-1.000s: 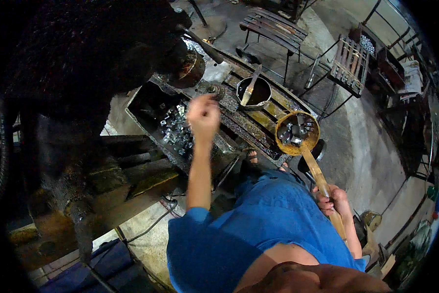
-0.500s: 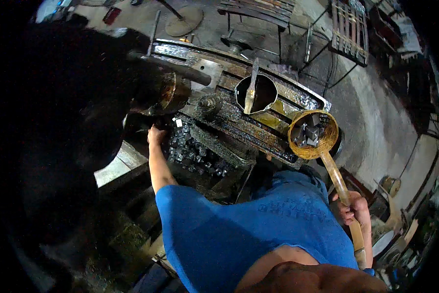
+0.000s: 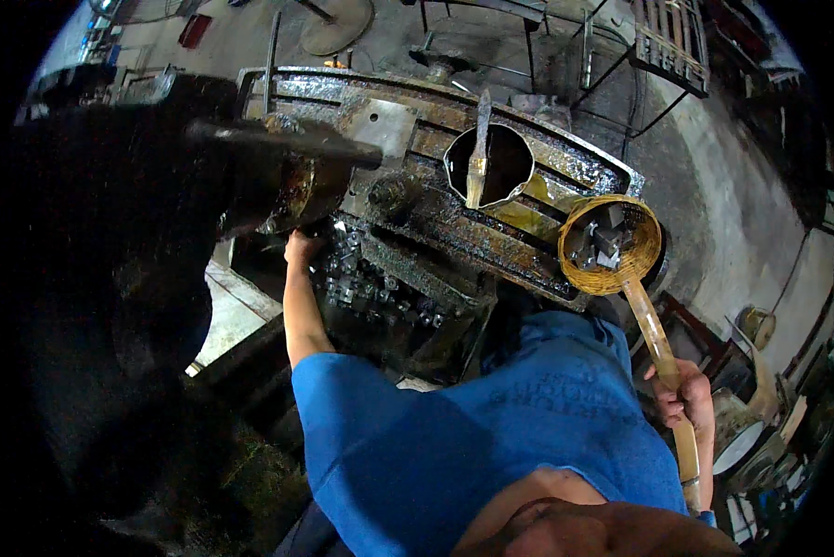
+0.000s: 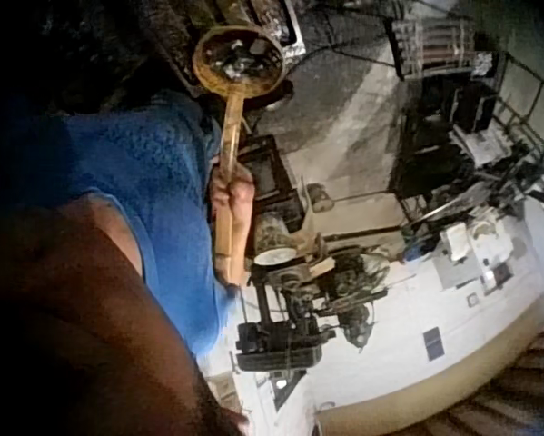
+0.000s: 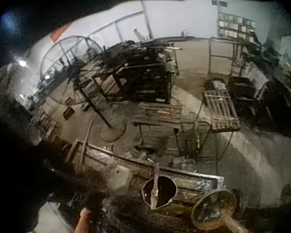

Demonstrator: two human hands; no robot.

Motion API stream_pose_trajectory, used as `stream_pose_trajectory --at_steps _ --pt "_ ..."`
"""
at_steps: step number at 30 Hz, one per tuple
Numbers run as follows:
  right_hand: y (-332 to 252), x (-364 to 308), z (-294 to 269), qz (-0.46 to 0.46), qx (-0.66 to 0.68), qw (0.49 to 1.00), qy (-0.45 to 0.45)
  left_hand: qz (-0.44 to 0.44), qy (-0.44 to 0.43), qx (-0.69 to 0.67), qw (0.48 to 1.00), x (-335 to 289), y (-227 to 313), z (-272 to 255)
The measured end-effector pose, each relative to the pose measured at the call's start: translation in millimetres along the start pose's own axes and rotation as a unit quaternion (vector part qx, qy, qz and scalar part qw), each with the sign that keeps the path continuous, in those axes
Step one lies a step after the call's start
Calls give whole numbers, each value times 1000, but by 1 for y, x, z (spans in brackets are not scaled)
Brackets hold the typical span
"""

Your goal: The person uses a wooden ladle to scoop metal parts from a liquid bath, holds them over the bath to drain, and then places them into a separate container.

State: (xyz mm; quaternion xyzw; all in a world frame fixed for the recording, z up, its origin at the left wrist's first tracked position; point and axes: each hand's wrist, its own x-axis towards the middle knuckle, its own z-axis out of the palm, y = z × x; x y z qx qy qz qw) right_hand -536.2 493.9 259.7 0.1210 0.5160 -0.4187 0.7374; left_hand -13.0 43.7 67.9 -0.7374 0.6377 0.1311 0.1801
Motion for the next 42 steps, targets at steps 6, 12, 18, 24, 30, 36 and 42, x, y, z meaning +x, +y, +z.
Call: stream_pose_trajectory --at_steps 6,12,18,24,30,36,42 --pt "8 4 -7 -1 -4 1000 24 1 27 61 998 8 3 7" --pt "10 2 -9 -14 43 999 1 19 48 74 996 12 -12 16" --pt "8 4 -12 -12 15 1000 -5 55 56 54 995 3 -7 12" --pt "10 3 -10 -8 20 1000 2 41 26 95 994 -2 20 -6" --pt "13 1 -12 -18 77 995 -52 39 26 63 997 11 -7 5" --pt "9 -3 -7 -2 26 999 -22 37 115 71 990 15 -16 19" --pt "6 -4 -8 9 3 1000 -26 -11 148 -6 989 -1 -6 -1"
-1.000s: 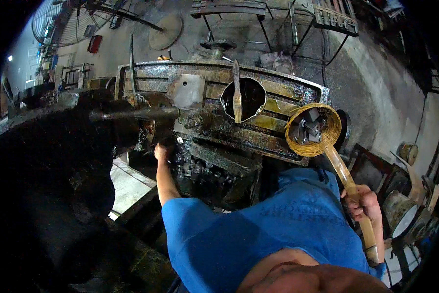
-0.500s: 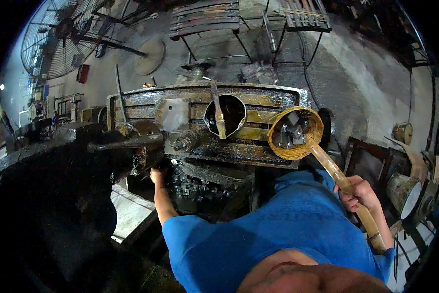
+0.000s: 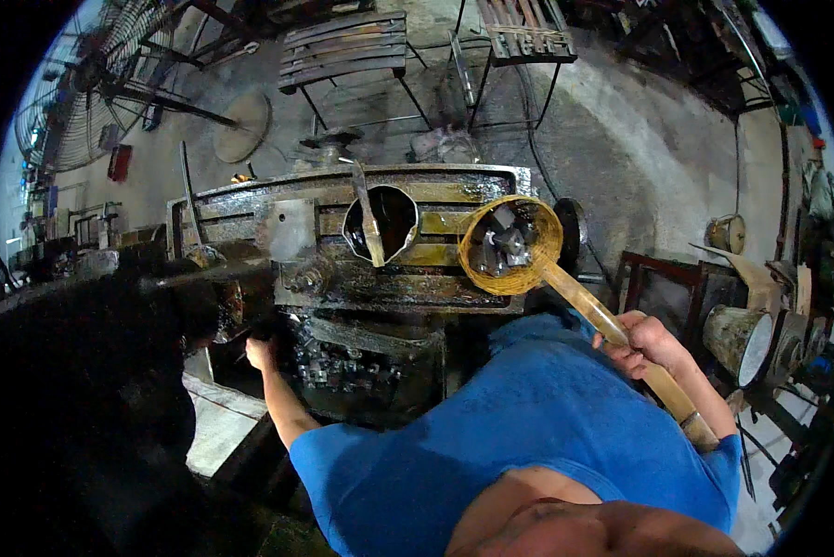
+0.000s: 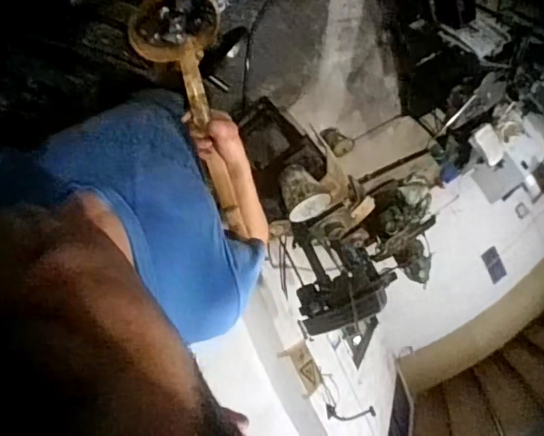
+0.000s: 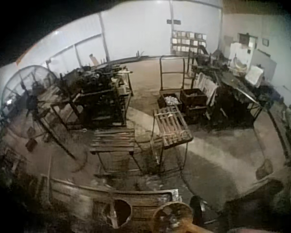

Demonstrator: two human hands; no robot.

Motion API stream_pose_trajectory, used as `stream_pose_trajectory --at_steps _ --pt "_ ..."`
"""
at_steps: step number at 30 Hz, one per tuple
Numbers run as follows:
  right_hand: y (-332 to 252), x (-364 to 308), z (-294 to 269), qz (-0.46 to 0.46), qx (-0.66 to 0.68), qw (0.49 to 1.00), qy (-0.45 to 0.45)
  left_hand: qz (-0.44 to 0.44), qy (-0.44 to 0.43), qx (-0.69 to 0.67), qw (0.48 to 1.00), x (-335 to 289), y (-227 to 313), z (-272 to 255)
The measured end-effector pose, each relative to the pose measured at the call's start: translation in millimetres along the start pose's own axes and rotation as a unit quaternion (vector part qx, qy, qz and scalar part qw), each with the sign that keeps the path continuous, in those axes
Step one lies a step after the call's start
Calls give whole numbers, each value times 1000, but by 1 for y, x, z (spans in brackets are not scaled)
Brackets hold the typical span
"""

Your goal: The person uses a wooden ladle to scoop metal parts from a liquid bath, holds them over the bath to drain, and then places them into a separate container.

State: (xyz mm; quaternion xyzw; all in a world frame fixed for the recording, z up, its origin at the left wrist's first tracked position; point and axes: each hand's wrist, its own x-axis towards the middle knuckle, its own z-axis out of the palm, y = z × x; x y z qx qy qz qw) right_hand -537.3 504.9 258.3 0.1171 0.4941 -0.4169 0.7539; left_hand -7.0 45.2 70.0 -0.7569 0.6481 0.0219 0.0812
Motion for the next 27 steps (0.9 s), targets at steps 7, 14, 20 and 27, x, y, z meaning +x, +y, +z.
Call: stream_pose_trajectory --at_steps 7,14,20,27 --pt "-8 3 -17 0 -16 997 -71 -94 134 -256 953 -22 -14 -11" --pt "-12 5 -28 -7 -11 994 -110 -176 134 -649 728 -147 55 -35" --pt "-19 5 -35 11 -30 989 -146 57 128 -690 711 -255 122 -68" --pt "-16 9 -41 16 -32 985 -167 432 109 -464 765 -335 289 -146"
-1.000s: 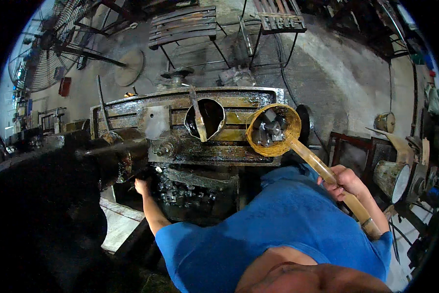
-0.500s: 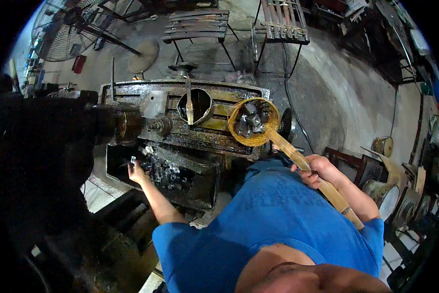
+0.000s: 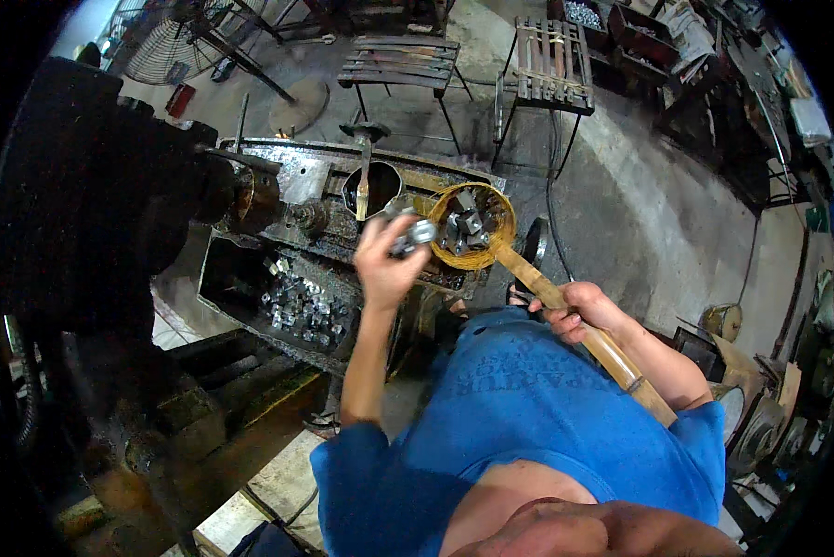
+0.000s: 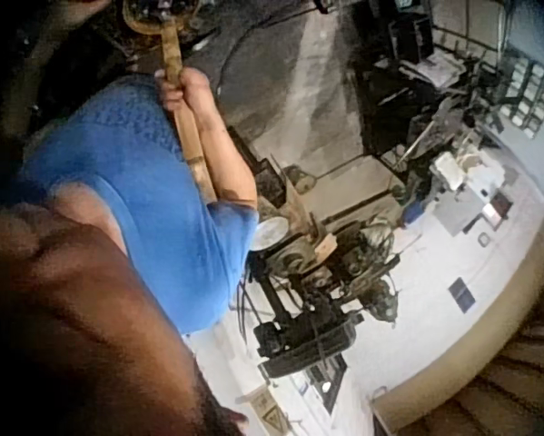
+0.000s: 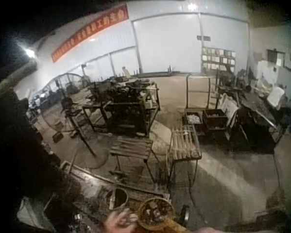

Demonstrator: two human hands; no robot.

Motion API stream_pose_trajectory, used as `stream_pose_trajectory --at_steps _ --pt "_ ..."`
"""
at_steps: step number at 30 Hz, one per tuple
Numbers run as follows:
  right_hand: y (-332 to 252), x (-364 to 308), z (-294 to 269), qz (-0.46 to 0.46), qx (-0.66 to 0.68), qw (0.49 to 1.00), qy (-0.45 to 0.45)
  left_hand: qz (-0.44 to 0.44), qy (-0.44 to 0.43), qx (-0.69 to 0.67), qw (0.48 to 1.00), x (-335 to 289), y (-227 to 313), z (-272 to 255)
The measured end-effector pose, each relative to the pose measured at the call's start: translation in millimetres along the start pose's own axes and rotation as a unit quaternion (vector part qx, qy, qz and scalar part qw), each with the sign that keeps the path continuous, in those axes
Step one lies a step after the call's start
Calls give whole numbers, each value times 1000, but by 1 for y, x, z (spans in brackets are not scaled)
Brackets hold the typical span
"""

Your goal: The person uses a wooden ladle to scoop metal parts from a liquid bath, holds them over the bath to drain, and then places them into a separate container.

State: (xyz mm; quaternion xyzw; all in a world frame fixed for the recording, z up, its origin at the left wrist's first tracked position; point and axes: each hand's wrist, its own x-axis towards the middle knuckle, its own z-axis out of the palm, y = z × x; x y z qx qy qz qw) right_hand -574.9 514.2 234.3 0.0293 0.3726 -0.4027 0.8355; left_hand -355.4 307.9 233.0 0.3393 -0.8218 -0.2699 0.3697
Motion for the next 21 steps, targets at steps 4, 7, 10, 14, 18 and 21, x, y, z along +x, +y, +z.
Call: stream_pose_trajectory --at_steps 4,7,10,14,18,21 --pt "0 0 0 -6 36 999 -20 84 -66 61 992 11 10 64" --pt "0 -1 4 -13 38 999 -20 141 -131 183 964 3 4 82" --pt "6 2 -1 -20 14 1000 -18 127 -132 172 968 3 -1 89" --pt "-2 3 -2 -1 75 997 -30 112 -113 124 979 13 7 78" --pt "-4 4 -4 4 46 999 -27 120 8 40 992 31 -8 25" --pt "-2 5 -2 -7 3 1000 -11 -24 196 42 979 17 -59 -40"
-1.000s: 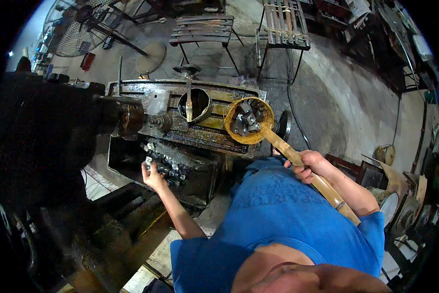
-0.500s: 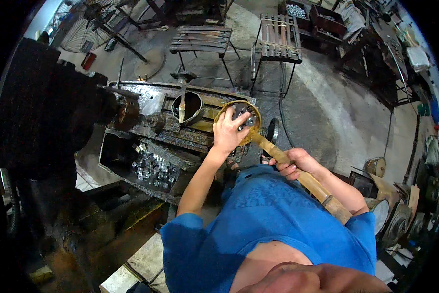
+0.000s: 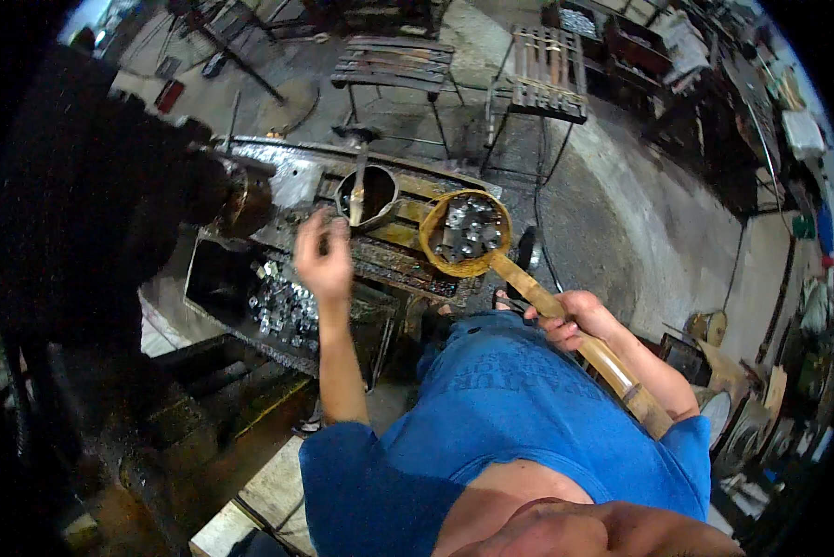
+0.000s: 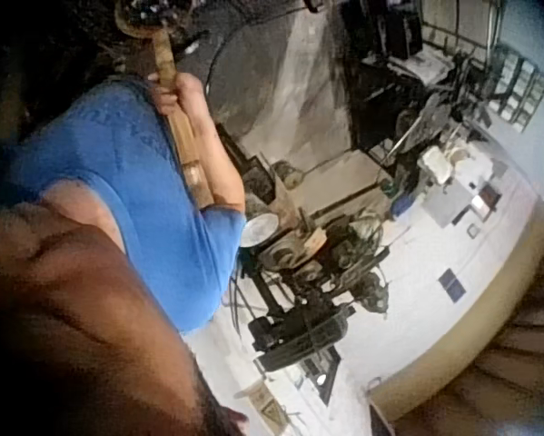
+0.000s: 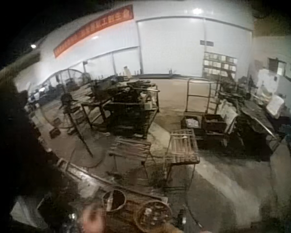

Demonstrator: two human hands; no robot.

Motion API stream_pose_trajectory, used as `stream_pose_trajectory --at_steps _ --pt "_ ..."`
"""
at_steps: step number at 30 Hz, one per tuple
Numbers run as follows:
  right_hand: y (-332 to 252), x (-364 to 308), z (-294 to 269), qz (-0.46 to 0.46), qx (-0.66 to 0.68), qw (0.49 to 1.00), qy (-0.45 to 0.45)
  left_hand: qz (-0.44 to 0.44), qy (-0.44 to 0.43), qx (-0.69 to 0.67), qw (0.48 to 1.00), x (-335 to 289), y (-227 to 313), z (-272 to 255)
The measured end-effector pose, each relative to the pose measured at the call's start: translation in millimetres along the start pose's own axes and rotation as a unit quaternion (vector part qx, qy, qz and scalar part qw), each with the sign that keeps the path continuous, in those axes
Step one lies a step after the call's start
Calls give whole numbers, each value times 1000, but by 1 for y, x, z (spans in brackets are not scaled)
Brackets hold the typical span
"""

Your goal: The person uses a wooden ladle to scoop metal parts from a liquid bath, holds them over the bath to drain, and then places them into a separate container.

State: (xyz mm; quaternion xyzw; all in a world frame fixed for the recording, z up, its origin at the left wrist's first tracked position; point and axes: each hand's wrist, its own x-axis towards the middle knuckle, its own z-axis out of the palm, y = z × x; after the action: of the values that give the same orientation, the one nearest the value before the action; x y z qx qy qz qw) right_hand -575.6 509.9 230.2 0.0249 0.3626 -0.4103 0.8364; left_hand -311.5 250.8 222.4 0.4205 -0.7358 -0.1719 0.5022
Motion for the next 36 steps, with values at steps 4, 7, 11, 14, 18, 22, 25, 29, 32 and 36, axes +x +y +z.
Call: stream_pose_trajectory --at_steps 4,7,11,14,18,22,25,29,32,36 --pt "2 -9 15 -22 4 999 39 -219 137 130 957 -9 -110 -76" --pt "4 -7 21 -32 0 999 27 -214 148 243 935 -27 -213 -117" --pt "1 -2 14 -16 6 999 50 -359 -7 376 854 -28 -261 -142" --pt "5 -1 17 -20 26 998 49 -386 -139 444 796 -12 -288 -156" --pt "8 -2 15 -31 74 996 32 -384 -227 472 760 5 -307 -158" --pt "11 -2 14 -43 39 997 50 -319 -292 449 782 13 -339 -151" --pt "7 -1 24 -21 53 995 86 -315 -319 439 779 4 -388 -156" --pt "14 0 22 -31 29 992 115 -338 -393 421 744 23 -394 -134" --pt "12 0 26 -50 18 992 118 -277 -465 412 733 16 -423 -143" --pt "15 1 26 -27 101 988 112 -190 -503 451 712 31 -391 -141"
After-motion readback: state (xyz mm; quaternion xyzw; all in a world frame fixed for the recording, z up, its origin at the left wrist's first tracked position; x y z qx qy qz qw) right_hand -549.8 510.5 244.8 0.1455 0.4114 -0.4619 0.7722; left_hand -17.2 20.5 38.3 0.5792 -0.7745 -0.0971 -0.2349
